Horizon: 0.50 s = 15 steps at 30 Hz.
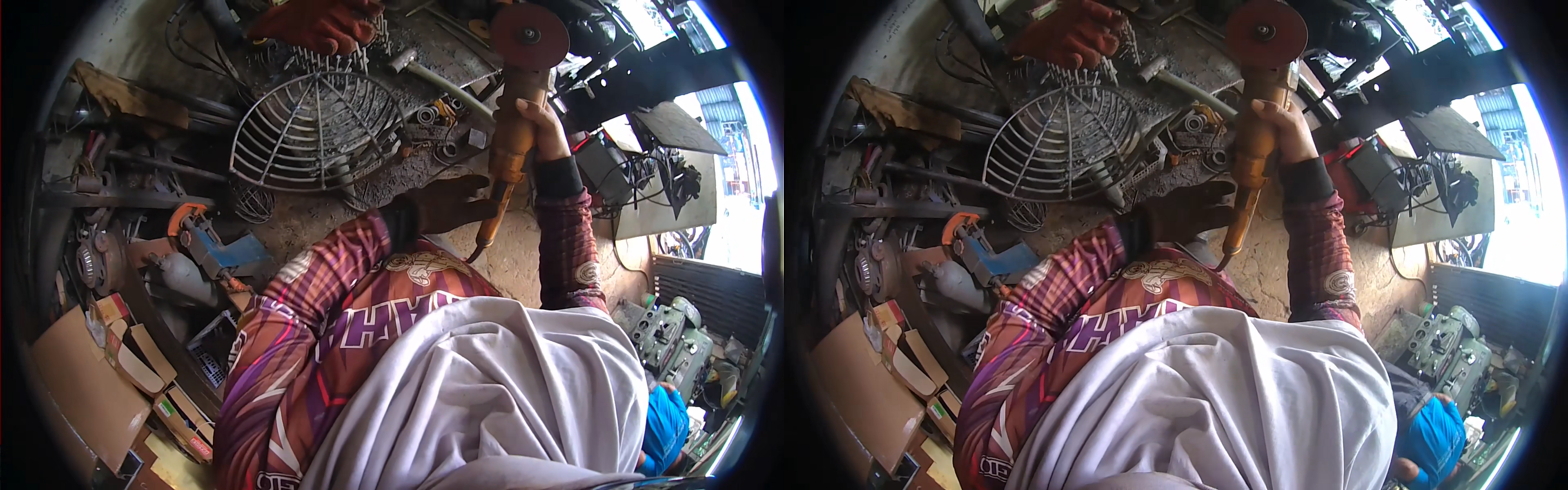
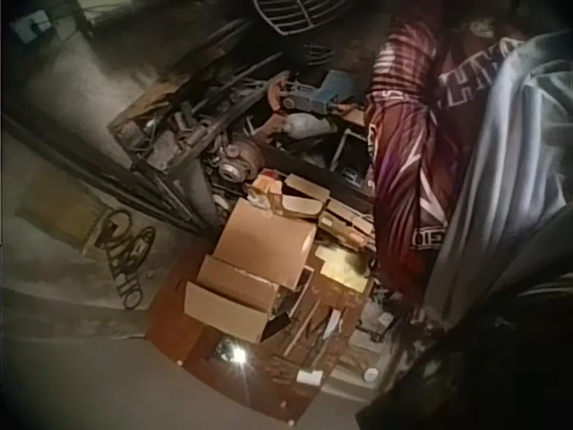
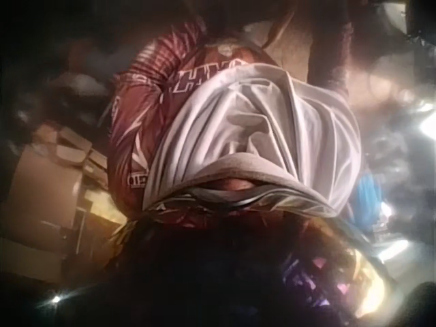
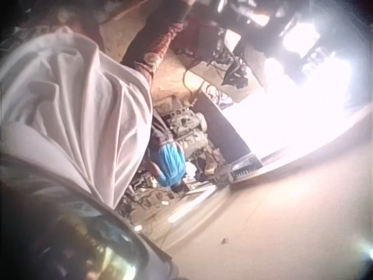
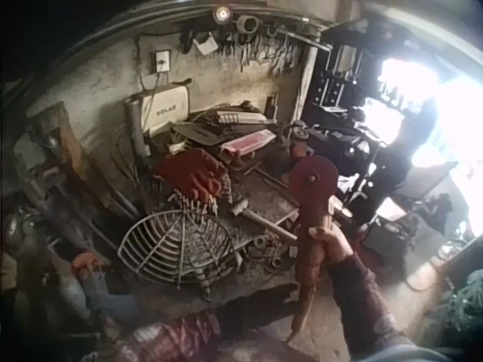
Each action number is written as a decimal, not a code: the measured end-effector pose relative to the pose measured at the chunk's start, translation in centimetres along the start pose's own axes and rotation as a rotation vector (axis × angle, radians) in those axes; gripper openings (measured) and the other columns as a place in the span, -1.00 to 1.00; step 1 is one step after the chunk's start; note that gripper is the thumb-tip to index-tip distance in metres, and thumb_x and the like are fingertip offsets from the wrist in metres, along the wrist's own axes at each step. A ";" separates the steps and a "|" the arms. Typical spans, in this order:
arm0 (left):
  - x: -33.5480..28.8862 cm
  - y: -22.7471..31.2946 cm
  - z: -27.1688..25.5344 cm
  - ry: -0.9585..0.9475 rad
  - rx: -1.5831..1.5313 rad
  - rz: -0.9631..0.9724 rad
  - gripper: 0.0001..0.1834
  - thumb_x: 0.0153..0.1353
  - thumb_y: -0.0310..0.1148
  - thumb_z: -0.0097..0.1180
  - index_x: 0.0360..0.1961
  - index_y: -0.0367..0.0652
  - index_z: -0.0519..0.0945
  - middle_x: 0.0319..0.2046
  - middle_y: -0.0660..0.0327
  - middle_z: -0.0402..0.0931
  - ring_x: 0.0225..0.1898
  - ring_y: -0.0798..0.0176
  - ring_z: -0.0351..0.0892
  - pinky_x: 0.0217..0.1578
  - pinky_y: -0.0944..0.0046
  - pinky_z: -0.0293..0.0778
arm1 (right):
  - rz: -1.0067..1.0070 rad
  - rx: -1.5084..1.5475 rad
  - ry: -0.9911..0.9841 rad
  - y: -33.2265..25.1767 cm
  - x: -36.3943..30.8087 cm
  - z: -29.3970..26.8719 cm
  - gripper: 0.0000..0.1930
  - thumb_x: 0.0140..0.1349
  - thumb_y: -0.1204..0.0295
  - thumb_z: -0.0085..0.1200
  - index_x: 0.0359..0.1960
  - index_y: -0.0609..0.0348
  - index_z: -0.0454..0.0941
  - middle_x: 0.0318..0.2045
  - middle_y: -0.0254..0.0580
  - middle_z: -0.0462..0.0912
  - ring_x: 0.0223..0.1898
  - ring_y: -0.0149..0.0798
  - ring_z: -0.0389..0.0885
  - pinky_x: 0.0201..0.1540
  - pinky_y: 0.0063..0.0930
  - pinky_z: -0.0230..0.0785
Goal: The person uses a hammer to pound and reshape a curved metal mesh structure on a workbench and then uses an angle grinder to cut the metal wires of the structure.
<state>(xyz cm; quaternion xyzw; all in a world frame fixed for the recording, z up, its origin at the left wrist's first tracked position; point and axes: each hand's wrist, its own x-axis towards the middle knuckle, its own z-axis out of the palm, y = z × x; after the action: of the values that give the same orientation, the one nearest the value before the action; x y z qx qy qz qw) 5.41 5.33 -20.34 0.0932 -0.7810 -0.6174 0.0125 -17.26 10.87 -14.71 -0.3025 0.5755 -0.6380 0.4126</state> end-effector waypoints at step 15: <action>16.5 1.4 5.1 0.093 -0.771 -0.167 -0.48 0.27 -0.17 0.15 0.17 -0.17 0.35 -0.04 0.20 0.46 -0.02 0.27 0.52 0.06 0.09 0.47 | 0.330 0.189 -0.329 -0.6 10.3 -9.7 -0.39 0.10 0.14 0.18 0.08 0.35 0.36 -0.17 0.04 0.59 -0.22 -0.13 0.65 -0.13 -0.29 0.55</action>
<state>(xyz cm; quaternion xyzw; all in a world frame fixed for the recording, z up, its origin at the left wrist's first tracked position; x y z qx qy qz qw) -11.65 7.87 -21.75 0.1726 -0.4804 -0.8593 0.0317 -30.62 6.50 -16.52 -0.2642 0.4798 -0.5551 0.6260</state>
